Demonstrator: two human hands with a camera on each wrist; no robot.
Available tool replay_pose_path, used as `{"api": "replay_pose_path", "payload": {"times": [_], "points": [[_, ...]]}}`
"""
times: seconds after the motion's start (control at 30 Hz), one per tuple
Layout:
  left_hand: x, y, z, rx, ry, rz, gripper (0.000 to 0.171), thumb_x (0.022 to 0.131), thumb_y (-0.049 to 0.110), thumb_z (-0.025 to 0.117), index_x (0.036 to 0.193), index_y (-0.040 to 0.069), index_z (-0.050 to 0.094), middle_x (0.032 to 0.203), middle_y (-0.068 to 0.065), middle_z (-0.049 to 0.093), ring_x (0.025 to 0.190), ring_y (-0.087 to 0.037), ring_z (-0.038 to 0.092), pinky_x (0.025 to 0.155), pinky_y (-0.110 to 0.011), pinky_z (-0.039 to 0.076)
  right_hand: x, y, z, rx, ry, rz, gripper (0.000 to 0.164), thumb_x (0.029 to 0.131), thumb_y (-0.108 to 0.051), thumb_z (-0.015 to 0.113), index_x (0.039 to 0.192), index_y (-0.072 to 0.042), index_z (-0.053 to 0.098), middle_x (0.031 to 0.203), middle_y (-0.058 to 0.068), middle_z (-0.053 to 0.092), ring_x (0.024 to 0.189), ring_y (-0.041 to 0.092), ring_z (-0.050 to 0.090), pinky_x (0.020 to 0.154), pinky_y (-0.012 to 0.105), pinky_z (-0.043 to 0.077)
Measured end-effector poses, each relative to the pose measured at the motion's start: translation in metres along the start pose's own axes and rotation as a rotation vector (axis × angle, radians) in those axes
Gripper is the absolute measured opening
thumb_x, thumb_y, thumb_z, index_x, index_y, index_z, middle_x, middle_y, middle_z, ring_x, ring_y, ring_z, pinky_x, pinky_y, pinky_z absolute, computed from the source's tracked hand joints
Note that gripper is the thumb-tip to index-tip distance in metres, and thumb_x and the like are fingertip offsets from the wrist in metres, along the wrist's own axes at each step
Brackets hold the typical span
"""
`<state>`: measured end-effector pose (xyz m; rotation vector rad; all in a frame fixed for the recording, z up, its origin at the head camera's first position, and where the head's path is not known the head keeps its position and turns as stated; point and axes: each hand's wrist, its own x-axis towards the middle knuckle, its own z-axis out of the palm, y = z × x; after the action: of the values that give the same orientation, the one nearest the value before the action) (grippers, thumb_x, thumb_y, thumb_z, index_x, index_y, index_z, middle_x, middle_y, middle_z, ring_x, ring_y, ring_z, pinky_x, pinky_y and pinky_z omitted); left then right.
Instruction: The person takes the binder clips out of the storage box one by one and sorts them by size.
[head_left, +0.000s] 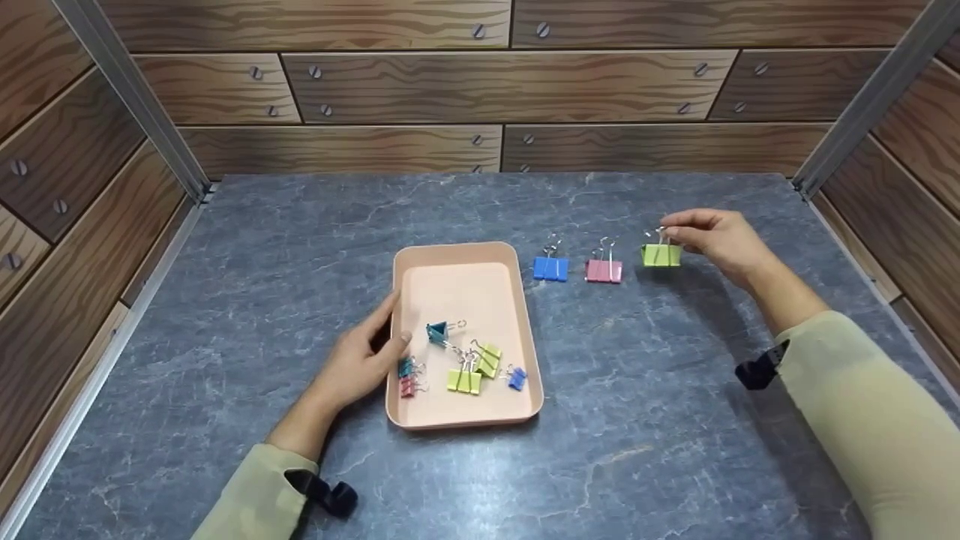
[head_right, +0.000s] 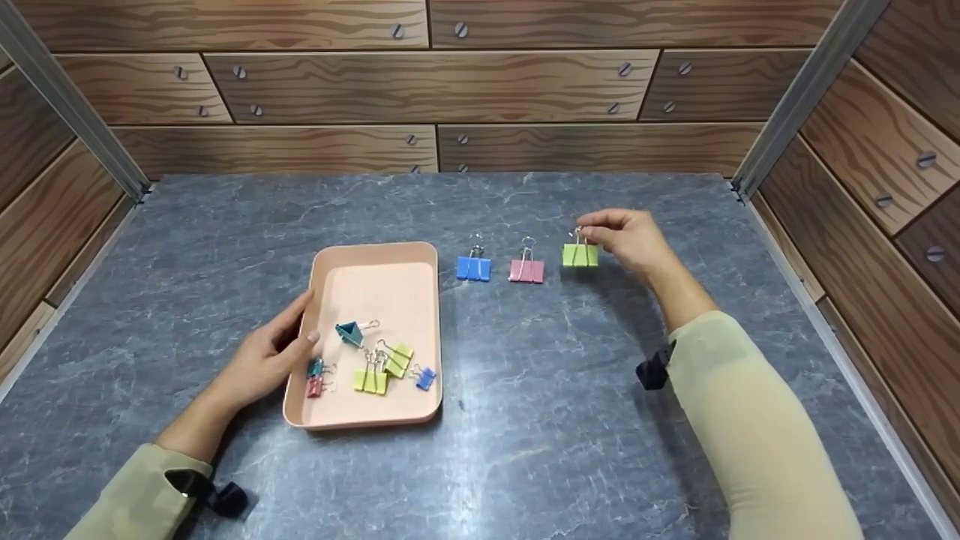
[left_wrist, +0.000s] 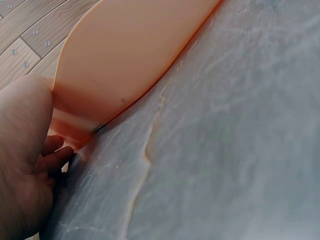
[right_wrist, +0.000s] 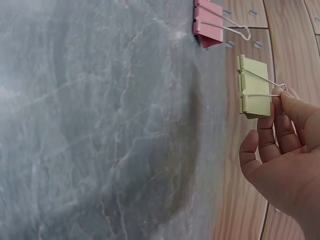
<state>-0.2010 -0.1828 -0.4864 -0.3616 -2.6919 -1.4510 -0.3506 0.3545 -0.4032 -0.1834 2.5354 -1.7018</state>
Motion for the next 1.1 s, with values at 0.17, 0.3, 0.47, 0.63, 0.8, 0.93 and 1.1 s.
{"api": "replay_pose_path", "payload": {"times": [0.17,0.3,0.47,0.63,0.8,0.93,1.1], "points": [[0.0,0.0,0.0,-0.002,0.0,-0.001,0.07,0.105,0.033,0.068,0.167,0.024,0.037,0.163,-0.014,0.046,0.148,-0.034,0.045,0.123,-0.051,0.035,0.003,0.007,0.004,-0.02,0.006,0.006,0.022,0.104,-0.01,0.07,0.123,-0.003,0.078,0.095,-0.017,0.076,0.083,0.001,0.065,0.075,0.018,0.054],[0.0,0.0,0.0,-0.005,-0.001,-0.002,0.07,0.105,0.033,0.068,0.167,0.024,0.037,0.162,-0.014,0.046,0.148,-0.034,0.045,0.123,-0.051,0.035,0.004,0.01,0.009,-0.015,0.0,0.003,0.026,0.104,-0.008,0.068,0.126,0.005,0.074,0.093,-0.017,0.076,0.081,0.0,0.064,0.073,0.018,0.053],[0.0,0.0,0.001,0.002,0.0,0.004,0.071,0.104,0.034,0.068,0.167,0.024,0.037,0.162,-0.016,0.046,0.147,-0.035,0.046,0.122,-0.052,0.035,0.004,0.011,0.015,-0.03,-0.007,0.022,0.027,0.105,-0.01,0.068,0.126,0.005,0.073,0.092,-0.017,0.076,0.083,0.0,0.065,0.074,0.019,0.053],[0.0,0.001,0.001,-0.005,0.002,0.006,0.071,0.104,0.031,0.069,0.167,0.024,0.037,0.162,-0.016,0.046,0.147,-0.035,0.046,0.123,-0.051,0.035,0.003,0.012,0.018,-0.045,-0.008,0.038,0.029,0.105,-0.015,0.07,0.126,0.003,0.074,0.093,-0.018,0.075,0.084,0.001,0.065,0.076,0.022,0.055],[0.0,0.0,0.001,-0.003,0.003,0.01,0.07,0.104,0.031,0.068,0.167,0.022,0.037,0.162,-0.016,0.046,0.147,-0.034,0.046,0.123,-0.05,0.035,0.004,0.014,0.021,-0.041,-0.01,0.033,0.032,0.104,-0.014,0.07,0.129,0.006,0.072,0.093,-0.017,0.075,0.082,0.001,0.064,0.074,0.021,0.054],[0.001,-0.001,0.001,-0.011,0.001,0.011,0.07,0.105,0.031,0.068,0.167,0.022,0.038,0.161,-0.015,0.047,0.147,-0.033,0.046,0.123,-0.05,0.035,0.004,0.016,0.023,-0.021,-0.012,0.044,0.033,0.104,-0.012,0.069,0.13,0.008,0.071,0.094,-0.016,0.076,0.082,0.0,0.065,0.073,0.019,0.054],[0.001,-0.001,0.001,-0.009,0.002,0.016,0.07,0.104,0.031,0.068,0.167,0.023,0.038,0.161,-0.014,0.048,0.147,-0.032,0.046,0.122,-0.05,0.036,0.004,0.019,0.024,0.008,-0.013,0.056,0.032,0.104,-0.011,0.069,0.13,0.008,0.07,0.094,-0.014,0.077,0.086,-0.001,0.068,0.076,0.018,0.056]]}}
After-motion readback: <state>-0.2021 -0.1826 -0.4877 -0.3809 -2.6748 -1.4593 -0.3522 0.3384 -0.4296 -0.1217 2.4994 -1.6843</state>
